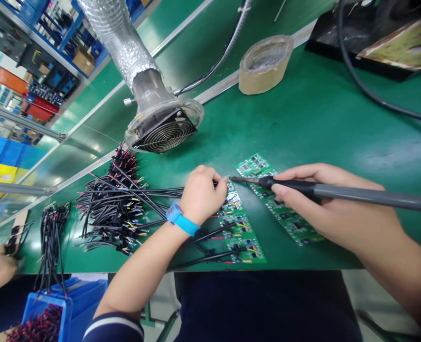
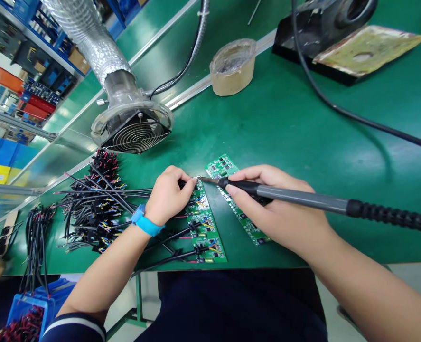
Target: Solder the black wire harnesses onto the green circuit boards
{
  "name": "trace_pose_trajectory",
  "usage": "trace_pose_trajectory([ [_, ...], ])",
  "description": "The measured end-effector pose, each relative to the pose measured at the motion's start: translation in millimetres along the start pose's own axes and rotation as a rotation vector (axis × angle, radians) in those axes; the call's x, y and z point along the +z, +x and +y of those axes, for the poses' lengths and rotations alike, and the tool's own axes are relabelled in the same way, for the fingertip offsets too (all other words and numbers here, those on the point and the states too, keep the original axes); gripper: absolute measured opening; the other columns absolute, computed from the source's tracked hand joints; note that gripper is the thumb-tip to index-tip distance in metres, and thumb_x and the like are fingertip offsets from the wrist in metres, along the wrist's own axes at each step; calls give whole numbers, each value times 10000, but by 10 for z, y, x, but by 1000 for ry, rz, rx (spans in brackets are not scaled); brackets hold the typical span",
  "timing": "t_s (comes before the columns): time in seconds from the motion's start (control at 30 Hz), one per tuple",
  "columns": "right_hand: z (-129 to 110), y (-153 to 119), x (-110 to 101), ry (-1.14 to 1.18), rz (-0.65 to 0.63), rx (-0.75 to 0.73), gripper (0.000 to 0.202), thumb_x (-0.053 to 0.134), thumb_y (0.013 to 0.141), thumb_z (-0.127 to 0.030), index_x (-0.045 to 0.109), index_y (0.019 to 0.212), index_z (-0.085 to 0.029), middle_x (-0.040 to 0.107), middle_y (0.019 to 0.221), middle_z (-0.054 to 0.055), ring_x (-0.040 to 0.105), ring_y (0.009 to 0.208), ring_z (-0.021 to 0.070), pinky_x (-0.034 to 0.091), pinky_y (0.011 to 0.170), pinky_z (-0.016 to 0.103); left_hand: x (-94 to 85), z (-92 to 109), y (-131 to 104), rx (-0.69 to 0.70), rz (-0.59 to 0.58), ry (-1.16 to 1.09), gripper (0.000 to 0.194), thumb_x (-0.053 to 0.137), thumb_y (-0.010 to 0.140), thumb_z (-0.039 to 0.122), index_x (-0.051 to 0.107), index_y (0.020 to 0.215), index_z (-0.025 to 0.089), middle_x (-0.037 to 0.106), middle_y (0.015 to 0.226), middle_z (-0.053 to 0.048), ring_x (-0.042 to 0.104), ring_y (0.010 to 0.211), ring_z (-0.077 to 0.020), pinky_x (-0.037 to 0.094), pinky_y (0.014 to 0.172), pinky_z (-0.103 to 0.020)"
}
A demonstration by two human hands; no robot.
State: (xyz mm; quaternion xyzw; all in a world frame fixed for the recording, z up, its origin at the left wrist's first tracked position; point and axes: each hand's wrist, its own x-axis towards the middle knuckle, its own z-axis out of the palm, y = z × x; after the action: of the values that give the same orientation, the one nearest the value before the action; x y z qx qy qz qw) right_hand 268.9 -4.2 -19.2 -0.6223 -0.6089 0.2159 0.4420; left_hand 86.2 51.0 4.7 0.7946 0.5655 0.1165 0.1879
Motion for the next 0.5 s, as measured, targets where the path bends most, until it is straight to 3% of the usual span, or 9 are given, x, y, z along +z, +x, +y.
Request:
trace_pose_trajectory([
  [0.2, -4, 6, 6, 16, -4, 4, 238, 530, 747, -483, 627, 779, -268, 632, 655, -32, 575, 565, 144, 423, 488, 257, 18, 17, 6, -14, 23, 35, 157, 558, 812, 196, 536, 660, 161, 528, 695, -18, 518, 711, -157, 426, 696, -295],
  [0.5, -27, 21, -10, 36, -17, 15, 272, 529, 732, -498, 642, 761, -252, 644, 667, -8, 585, 560, 155, 436, 469, 260, -31, 50, 55, -110, -40, 3, 169, 587, 778, 190, 546, 616, 165, 521, 683, -9, 523, 705, -152, 441, 720, -303],
])
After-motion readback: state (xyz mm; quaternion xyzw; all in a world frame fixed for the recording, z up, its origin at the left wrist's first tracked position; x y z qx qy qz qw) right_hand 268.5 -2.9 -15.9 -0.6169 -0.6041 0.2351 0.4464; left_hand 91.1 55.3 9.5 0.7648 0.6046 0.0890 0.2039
